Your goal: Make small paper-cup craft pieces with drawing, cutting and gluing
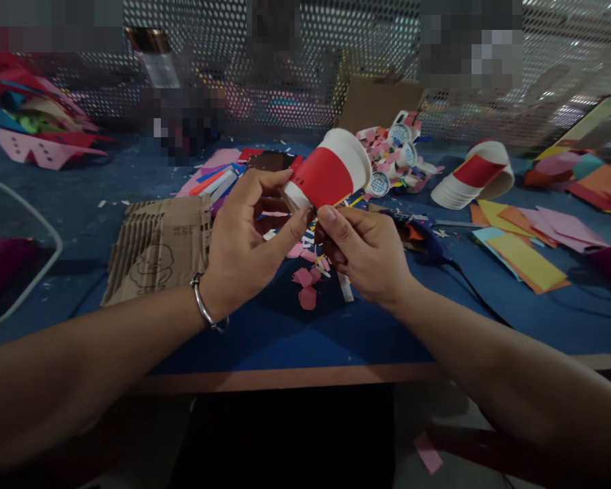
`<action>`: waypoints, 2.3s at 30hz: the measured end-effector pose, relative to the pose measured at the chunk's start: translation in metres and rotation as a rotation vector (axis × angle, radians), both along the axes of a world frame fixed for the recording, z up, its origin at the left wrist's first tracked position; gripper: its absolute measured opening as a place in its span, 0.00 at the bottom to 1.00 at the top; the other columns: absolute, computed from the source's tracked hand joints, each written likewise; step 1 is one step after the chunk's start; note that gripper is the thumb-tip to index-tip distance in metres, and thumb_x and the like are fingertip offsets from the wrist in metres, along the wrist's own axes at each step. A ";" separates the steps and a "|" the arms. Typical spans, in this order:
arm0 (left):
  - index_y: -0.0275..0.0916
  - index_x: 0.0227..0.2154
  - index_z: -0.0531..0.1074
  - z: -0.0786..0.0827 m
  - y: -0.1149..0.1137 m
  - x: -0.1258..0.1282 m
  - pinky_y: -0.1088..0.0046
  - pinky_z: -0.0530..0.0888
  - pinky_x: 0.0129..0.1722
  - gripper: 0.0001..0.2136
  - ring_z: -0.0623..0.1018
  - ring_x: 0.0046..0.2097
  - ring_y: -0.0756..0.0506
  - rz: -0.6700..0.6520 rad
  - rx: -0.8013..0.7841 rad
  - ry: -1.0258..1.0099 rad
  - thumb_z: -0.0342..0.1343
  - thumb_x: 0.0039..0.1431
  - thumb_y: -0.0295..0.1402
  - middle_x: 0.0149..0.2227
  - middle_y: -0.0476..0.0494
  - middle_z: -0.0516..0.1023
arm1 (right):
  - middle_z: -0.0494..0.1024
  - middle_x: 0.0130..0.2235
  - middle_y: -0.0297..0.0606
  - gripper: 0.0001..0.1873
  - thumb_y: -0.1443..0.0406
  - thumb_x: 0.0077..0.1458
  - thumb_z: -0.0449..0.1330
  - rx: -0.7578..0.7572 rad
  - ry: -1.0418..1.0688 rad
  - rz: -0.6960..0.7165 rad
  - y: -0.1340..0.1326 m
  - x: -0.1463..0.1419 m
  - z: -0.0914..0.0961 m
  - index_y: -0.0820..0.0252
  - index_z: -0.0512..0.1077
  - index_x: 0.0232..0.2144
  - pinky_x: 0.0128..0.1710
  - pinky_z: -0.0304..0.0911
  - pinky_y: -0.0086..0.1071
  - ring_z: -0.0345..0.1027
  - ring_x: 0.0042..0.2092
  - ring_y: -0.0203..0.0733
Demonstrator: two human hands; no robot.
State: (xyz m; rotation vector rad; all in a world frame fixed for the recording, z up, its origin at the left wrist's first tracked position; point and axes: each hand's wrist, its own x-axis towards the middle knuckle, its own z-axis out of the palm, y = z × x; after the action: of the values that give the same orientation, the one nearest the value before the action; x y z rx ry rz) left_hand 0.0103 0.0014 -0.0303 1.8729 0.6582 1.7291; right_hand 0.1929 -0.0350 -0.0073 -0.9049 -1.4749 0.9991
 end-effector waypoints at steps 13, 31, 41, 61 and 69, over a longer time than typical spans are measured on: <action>0.46 0.57 0.75 0.005 -0.001 0.002 0.53 0.86 0.57 0.25 0.86 0.57 0.37 -0.136 -0.107 -0.025 0.74 0.63 0.48 0.57 0.39 0.84 | 0.63 0.19 0.25 0.30 0.41 0.51 0.78 -0.168 0.155 0.062 -0.001 -0.006 0.008 0.59 0.77 0.25 0.16 0.42 0.29 0.50 0.19 0.28; 0.45 0.51 0.74 0.007 -0.010 0.006 0.57 0.86 0.54 0.24 0.88 0.52 0.40 -0.213 -0.308 -0.113 0.78 0.59 0.47 0.51 0.42 0.88 | 0.64 0.21 0.26 0.31 0.40 0.60 0.73 -0.058 0.090 -0.001 -0.008 -0.008 0.005 0.58 0.74 0.25 0.18 0.47 0.29 0.52 0.20 0.28; 0.45 0.50 0.76 0.007 -0.010 0.008 0.60 0.86 0.52 0.25 0.87 0.51 0.41 -0.184 -0.291 -0.146 0.80 0.56 0.45 0.48 0.44 0.87 | 0.65 0.22 0.28 0.32 0.39 0.60 0.72 -0.031 0.047 -0.004 -0.004 -0.007 0.005 0.57 0.73 0.23 0.20 0.47 0.29 0.55 0.23 0.30; 0.47 0.54 0.78 0.008 -0.013 0.005 0.58 0.87 0.52 0.23 0.86 0.51 0.41 -0.136 -0.160 -0.070 0.77 0.61 0.46 0.53 0.42 0.85 | 0.65 0.21 0.28 0.30 0.43 0.62 0.73 0.077 0.033 0.008 0.000 -0.002 0.001 0.58 0.73 0.23 0.23 0.52 0.29 0.59 0.25 0.32; 0.46 0.56 0.76 0.012 -0.010 0.003 0.56 0.87 0.54 0.27 0.87 0.54 0.37 -0.127 -0.227 -0.113 0.77 0.59 0.49 0.55 0.41 0.85 | 0.63 0.21 0.28 0.32 0.38 0.58 0.72 -0.039 0.020 0.013 0.000 -0.002 0.004 0.57 0.74 0.25 0.20 0.47 0.30 0.56 0.23 0.32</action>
State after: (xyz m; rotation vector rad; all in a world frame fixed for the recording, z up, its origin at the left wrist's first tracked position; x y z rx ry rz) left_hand 0.0136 -0.0083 -0.0187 1.6152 0.6478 1.5946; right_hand 0.1909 -0.0354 -0.0033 -0.9115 -1.4510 1.0470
